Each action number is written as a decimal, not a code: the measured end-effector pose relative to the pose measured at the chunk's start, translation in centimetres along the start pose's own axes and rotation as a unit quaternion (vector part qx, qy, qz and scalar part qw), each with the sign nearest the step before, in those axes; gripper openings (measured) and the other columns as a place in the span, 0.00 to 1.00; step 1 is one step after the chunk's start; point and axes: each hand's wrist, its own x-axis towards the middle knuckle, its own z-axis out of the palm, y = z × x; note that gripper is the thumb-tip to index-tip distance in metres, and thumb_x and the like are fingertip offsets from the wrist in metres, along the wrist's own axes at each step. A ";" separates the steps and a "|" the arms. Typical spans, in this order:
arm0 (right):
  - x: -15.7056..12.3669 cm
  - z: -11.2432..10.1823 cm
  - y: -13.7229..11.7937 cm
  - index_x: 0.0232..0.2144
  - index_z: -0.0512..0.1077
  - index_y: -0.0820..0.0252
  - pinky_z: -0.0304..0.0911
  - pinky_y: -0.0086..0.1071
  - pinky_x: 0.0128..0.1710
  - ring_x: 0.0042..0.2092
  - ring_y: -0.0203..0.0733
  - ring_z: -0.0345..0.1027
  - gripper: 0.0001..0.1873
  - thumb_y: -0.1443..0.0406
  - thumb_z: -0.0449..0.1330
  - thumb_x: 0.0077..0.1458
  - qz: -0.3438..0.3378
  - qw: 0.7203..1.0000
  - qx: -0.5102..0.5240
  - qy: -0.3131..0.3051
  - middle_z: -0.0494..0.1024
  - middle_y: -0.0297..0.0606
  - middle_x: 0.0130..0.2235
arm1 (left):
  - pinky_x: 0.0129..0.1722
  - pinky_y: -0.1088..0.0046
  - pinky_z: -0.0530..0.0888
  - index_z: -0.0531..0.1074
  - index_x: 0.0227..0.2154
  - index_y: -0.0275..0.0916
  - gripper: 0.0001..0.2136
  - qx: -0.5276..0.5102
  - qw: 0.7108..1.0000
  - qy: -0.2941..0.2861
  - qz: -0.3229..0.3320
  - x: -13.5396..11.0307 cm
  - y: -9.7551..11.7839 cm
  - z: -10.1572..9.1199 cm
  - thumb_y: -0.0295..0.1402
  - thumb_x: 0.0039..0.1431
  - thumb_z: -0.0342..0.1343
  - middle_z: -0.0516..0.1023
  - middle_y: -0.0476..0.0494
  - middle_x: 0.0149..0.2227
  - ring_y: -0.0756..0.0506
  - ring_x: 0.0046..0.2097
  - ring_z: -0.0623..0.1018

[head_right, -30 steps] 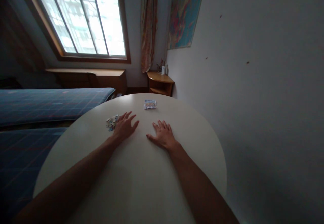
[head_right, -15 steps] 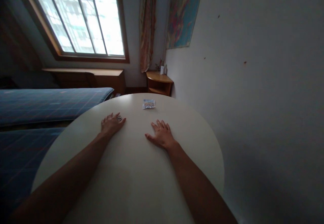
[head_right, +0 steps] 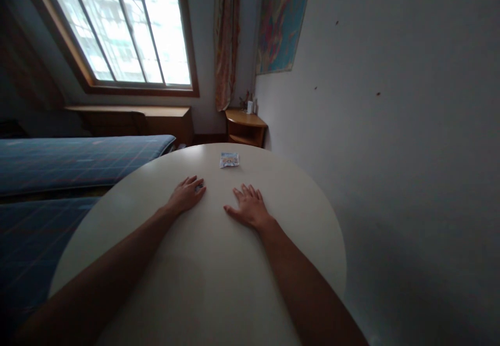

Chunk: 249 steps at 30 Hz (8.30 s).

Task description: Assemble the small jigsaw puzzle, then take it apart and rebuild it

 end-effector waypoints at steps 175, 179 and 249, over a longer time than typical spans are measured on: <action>0.8 0.8 -0.4 0.41 0.77 0.57 0.61 0.39 0.52 0.48 0.46 0.67 0.11 0.62 0.65 0.54 -0.157 0.969 0.086 0.168 0.76 0.42 0.46 | 0.34 0.74 0.68 0.78 0.37 0.41 0.07 -0.073 0.993 -0.057 0.074 -3.2 3.6 -4.7 0.34 0.58 0.58 0.82 0.45 0.37 0.45 0.37 0.78; 0.8 0.9 -0.3 0.42 0.77 0.56 0.61 0.39 0.52 0.49 0.45 0.66 0.12 0.62 0.65 0.54 -0.159 0.968 0.093 0.171 0.76 0.41 0.45 | 0.34 0.74 0.68 0.77 0.38 0.42 0.07 -0.066 0.995 -0.040 0.058 -3.2 3.5 -4.7 0.35 0.58 0.57 0.82 0.45 0.37 0.45 0.38 0.78; 0.8 1.1 -0.3 0.45 0.77 0.51 0.60 0.38 0.50 0.47 0.44 0.68 0.12 0.62 0.63 0.57 -0.173 0.971 0.061 0.153 0.77 0.39 0.44 | 0.32 0.74 0.68 0.78 0.32 0.40 0.08 -0.023 0.987 -0.150 0.046 -3.7 2.8 -5.3 0.28 0.52 0.55 0.81 0.45 0.33 0.45 0.35 0.78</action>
